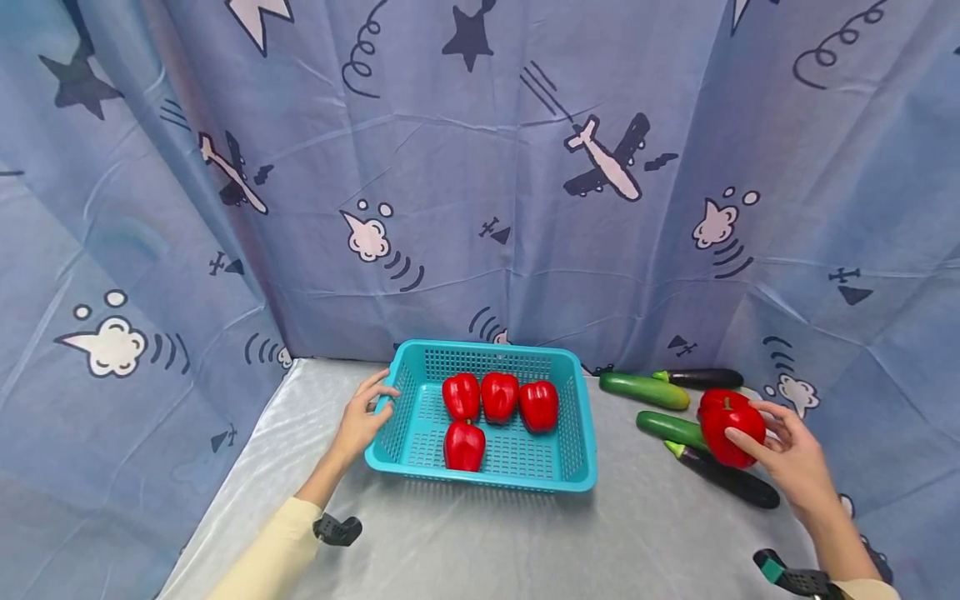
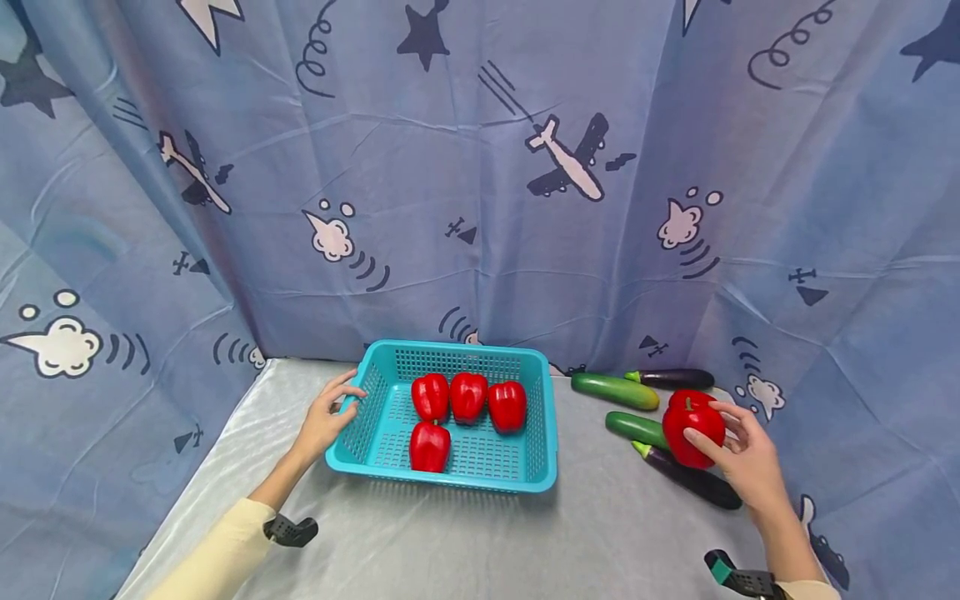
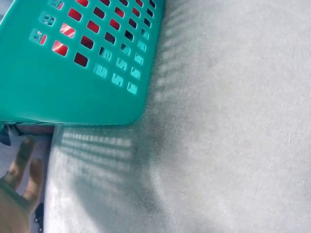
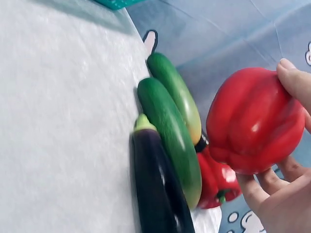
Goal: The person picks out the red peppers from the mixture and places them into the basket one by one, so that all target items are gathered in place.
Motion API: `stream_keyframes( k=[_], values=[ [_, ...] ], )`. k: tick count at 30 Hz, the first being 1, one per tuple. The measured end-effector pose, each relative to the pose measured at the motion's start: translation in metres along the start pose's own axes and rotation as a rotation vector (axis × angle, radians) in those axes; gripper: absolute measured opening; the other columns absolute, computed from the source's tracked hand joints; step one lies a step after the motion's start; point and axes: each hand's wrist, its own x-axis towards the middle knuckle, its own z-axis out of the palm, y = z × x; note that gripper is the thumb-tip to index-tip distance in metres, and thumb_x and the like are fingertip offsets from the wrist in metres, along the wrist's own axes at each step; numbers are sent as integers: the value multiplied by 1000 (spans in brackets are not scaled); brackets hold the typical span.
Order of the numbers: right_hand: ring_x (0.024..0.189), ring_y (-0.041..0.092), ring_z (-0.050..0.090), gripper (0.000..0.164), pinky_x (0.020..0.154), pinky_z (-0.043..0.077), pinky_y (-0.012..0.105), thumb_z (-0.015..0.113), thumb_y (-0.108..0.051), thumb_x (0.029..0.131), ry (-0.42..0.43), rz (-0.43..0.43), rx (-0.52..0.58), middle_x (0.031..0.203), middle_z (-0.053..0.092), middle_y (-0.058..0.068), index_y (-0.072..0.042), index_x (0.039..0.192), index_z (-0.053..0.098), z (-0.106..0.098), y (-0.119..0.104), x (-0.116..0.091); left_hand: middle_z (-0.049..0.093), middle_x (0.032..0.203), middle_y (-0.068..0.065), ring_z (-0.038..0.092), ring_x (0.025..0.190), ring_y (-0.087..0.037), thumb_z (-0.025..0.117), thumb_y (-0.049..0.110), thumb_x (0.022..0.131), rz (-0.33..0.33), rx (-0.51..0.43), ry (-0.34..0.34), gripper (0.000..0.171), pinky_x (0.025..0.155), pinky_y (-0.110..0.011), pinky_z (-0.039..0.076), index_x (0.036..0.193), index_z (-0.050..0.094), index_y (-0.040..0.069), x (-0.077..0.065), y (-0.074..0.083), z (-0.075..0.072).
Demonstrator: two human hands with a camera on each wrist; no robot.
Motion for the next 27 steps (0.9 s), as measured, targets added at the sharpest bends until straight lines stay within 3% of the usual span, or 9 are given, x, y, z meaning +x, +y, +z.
stream_keyframes(
  k=[2,6,9,15,21,27],
  values=[
    [113,48,49,62,67,53,16,73,-34,96,-16,-8,1,147,34,35,-18,148,43,3,-4,0,40,155,-16,42,137,-38,61,-6,95,-1,1,0,18,94,-57,45,112,69,-6,0,-1,0],
    [102,18,58,62,68,55,19,72,-32,96,-48,-32,10,143,39,30,-12,146,42,11,-7,-1,40,155,-16,44,136,-38,61,-6,95,-5,10,1,18,92,-56,47,111,69,-5,0,-3,1],
    [94,-3,53,56,69,58,27,71,-29,98,-73,-56,65,139,41,26,-15,143,42,17,-9,0,40,156,-16,44,136,-38,62,-5,95,-5,15,2,17,91,-55,47,110,70,-3,0,-3,1],
    [103,2,50,50,70,60,40,64,-23,102,-154,-69,229,139,36,18,-29,144,37,28,-17,-2,40,155,-16,44,136,-37,62,-5,96,-4,10,3,17,92,-56,47,110,70,-2,0,-2,0],
    [109,12,47,56,73,60,41,59,-27,105,-227,-59,257,139,37,16,-20,154,35,40,-28,-1,39,156,-19,42,137,-39,62,-7,95,1,10,0,18,92,-58,47,111,69,-6,0,-4,1],
    [108,10,51,51,73,60,39,64,-18,102,-255,-57,348,129,46,2,-14,149,43,51,-39,-2,41,155,-16,42,137,-37,62,-5,95,-14,5,5,17,92,-58,46,110,70,-3,-1,0,1]
  ],
)
